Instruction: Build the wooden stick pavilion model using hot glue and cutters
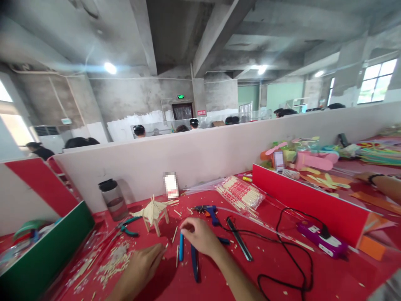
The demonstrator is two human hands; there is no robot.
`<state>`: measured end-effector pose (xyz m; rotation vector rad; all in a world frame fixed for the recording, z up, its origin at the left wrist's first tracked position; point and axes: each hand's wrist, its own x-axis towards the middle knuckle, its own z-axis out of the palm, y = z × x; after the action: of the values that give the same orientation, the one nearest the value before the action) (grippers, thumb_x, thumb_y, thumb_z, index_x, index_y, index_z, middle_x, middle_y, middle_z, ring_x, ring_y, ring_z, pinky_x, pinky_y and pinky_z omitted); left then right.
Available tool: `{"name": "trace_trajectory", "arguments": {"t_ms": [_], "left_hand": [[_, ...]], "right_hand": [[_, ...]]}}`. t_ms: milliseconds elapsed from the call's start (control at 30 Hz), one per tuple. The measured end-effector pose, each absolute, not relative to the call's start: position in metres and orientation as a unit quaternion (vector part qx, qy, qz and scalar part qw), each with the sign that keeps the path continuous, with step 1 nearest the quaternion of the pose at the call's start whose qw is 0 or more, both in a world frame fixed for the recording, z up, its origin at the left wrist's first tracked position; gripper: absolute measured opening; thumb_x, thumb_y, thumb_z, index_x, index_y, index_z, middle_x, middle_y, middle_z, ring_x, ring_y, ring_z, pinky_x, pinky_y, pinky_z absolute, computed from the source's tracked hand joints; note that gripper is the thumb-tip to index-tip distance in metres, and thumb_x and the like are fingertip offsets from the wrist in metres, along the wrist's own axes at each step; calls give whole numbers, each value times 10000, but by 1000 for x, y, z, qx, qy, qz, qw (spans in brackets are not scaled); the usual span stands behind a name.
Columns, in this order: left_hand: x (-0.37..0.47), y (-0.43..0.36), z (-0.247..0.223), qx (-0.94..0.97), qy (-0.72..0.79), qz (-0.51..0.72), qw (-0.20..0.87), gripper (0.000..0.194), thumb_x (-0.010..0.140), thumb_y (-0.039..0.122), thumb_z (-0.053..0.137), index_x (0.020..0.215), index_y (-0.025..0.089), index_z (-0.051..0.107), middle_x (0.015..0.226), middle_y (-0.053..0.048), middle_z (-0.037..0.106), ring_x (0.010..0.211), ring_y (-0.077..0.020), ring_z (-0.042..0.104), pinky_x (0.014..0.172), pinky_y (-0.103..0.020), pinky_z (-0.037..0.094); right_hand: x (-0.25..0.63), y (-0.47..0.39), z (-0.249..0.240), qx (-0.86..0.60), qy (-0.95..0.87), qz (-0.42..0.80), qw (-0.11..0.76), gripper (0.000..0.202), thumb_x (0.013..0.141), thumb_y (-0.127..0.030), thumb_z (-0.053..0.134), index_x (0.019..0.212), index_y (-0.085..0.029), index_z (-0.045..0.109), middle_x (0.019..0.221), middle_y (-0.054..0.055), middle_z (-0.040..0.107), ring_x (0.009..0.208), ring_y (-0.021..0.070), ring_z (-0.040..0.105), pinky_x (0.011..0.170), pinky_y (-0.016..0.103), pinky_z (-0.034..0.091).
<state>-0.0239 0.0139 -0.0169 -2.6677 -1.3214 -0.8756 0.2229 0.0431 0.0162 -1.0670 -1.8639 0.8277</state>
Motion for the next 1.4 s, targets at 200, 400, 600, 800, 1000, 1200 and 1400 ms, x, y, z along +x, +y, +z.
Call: {"name": "trace_trajectory", "arguments": {"t_ms": [200,400,600,800,1000,1200,1400], "left_hand": [[-26,14,-10,-854,-444,-265,56,311,1010,234,393,847,211,657,737,-55,739,646,-182,718,594,-221,488],[-27,15,-13,-847,-447,-278,73,329,1019,247,385,863,200,671,735,-52,736,648,-184,712,613,-239,499],[-30,16,-14,-849,-441,-277,84,316,1016,257,405,888,204,689,790,-64,754,689,-191,722,648,-247,504],[-30,11,-9,-832,-464,-290,89,311,1016,241,393,860,206,660,734,-55,728,633,-170,690,621,-235,469],[-30,9,-3,-815,-478,-317,88,280,1010,251,389,854,213,618,686,-29,696,593,-154,659,594,-218,436],[-29,12,-8,-813,-494,-304,58,272,1015,259,387,854,214,602,714,-22,701,603,-148,655,590,-217,412],[-28,14,-12,-804,-494,-329,28,275,1016,266,392,899,208,634,722,-23,708,594,-146,658,587,-218,410]], "right_hand": [[239,30,9,-640,-731,116,205,651,695,-531,764,1198,-139,636,1239,235,623,1176,435,548,939,518,427],[225,17,-1,-674,-723,89,123,756,713,-534,700,1302,-70,594,1293,306,570,1215,485,494,973,607,367],[230,18,14,-661,-730,123,125,593,774,-303,590,1308,-45,578,1256,292,598,1184,440,554,955,526,411],[236,14,29,-484,-714,431,263,346,887,-352,469,1154,-228,650,1003,85,731,906,261,686,766,337,495],[210,-2,22,-449,-638,573,250,401,913,-418,474,1265,-246,554,723,-23,622,550,136,592,482,213,425],[204,1,14,-437,-647,579,236,436,918,-525,526,1233,-225,556,723,-30,582,567,119,599,478,193,446],[206,6,10,-411,-639,608,229,438,882,-541,584,1127,-178,569,805,-9,589,569,92,570,506,199,460]]}}
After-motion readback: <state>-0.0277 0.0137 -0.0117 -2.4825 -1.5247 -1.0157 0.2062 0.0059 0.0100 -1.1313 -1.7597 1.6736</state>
